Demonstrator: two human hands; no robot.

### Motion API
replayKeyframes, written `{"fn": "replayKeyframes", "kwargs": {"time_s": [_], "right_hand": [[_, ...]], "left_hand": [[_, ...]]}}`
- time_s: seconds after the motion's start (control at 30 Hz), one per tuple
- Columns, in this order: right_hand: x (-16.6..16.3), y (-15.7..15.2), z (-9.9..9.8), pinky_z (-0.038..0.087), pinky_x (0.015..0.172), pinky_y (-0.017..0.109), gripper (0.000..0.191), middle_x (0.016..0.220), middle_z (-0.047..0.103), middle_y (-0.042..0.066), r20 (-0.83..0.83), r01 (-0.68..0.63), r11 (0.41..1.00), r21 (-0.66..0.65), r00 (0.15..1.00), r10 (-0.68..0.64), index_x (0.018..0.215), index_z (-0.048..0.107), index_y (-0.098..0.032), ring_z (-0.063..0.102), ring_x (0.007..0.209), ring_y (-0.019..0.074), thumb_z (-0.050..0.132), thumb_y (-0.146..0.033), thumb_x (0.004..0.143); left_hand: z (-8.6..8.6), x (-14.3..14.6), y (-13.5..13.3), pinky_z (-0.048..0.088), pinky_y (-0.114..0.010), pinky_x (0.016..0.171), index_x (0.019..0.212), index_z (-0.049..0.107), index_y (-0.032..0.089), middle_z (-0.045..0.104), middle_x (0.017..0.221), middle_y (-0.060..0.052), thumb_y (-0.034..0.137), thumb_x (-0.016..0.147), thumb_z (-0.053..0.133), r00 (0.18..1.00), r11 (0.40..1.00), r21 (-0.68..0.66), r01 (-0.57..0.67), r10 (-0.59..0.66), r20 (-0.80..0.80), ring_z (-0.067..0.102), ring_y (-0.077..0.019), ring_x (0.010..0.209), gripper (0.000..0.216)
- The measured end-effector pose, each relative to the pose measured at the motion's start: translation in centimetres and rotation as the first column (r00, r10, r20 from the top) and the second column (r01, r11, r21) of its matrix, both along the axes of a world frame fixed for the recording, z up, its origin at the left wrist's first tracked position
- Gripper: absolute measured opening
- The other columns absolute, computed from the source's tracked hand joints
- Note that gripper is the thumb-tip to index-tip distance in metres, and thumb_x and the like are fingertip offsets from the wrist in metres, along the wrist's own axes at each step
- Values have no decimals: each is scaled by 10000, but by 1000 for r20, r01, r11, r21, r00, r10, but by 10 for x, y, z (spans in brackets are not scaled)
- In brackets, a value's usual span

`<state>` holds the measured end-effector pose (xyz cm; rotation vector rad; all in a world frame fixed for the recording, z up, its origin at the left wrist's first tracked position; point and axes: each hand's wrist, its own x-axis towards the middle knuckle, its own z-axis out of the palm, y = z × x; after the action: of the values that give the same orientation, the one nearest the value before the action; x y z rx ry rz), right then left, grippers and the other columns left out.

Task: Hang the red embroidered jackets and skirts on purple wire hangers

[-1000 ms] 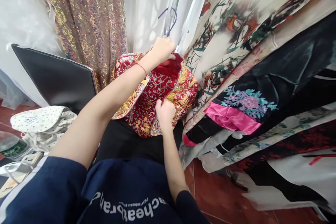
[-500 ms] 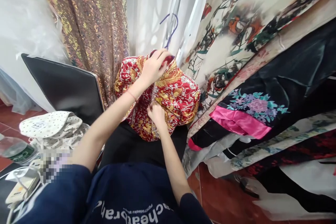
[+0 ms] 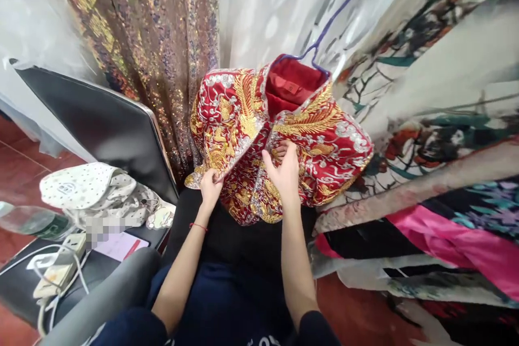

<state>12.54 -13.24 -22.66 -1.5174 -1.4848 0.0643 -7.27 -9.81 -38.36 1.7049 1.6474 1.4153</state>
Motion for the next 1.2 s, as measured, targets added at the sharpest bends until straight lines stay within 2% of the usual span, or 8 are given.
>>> {"fn": "replayKeyframes", "kwargs": {"time_s": [0.23,0.43,0.57,0.7,0.8,0.9,1.0,1.2], "right_hand": [[-20,0,-14,385,1008,530,360,1243,589,129,129,-24,998,-56,991,31,1105,645,-249,497,1194,320,610,-536,892],[-4,-7,9,463,917,409,219,962,682,56,-129,-126,990,57,983,132,891,689,-233,605,967,229,563,-402,953],[7,-10,14,441,676,272,281,707,577,-16,-299,99,993,58,951,-78,795,630,-205,533,674,137,591,-442,941],[10,8,-15,380,577,239,407,563,492,-48,-296,201,978,-62,932,-211,686,576,-192,434,553,107,592,-527,918],[11,20,-36,418,603,240,379,602,593,-24,-308,251,966,-58,916,-256,747,639,-183,510,568,119,623,-531,896],[10,25,-42,469,652,248,342,696,682,6,-358,263,964,-33,897,-257,806,677,-180,607,638,140,698,-519,843],[8,29,-39,483,653,254,362,673,674,-1,-364,279,959,-54,889,-279,749,652,-189,615,629,140,729,-537,810],[5,19,-46,492,701,267,294,758,680,4,-438,195,974,-115,870,-226,766,646,-206,621,710,143,728,-487,803]], "left_hand": [[22,63,-23,371,-328,650,652,283,239,465,637,-10,94,750,507,982,985,-66,156,-162,-96,476,-197,684,285],[73,88,-74,406,-358,613,697,379,251,555,681,-45,175,871,494,929,942,10,334,-328,-172,538,-212,692,222],[83,108,-84,431,-365,607,783,504,251,624,757,-68,182,885,506,868,896,-11,444,-433,-243,590,-222,735,123],[62,122,-43,464,-361,670,924,580,243,682,935,-89,131,860,544,854,875,-262,407,-466,-231,624,-258,911,134],[45,113,-13,486,-350,752,902,584,228,678,949,-80,156,886,560,853,860,-280,426,-485,-193,621,-242,934,78],[24,94,-9,490,-322,858,820,615,225,672,916,-47,299,869,678,859,801,-315,510,-495,132,626,-211,949,109],[-7,79,-22,499,-308,883,709,646,210,664,770,-23,361,742,822,773,701,-459,546,-211,598,649,-194,861,234],[-62,69,-16,541,-353,909,858,691,160,760,880,-91,383,758,817,665,583,-592,556,114,738,727,-219,899,275]]}}
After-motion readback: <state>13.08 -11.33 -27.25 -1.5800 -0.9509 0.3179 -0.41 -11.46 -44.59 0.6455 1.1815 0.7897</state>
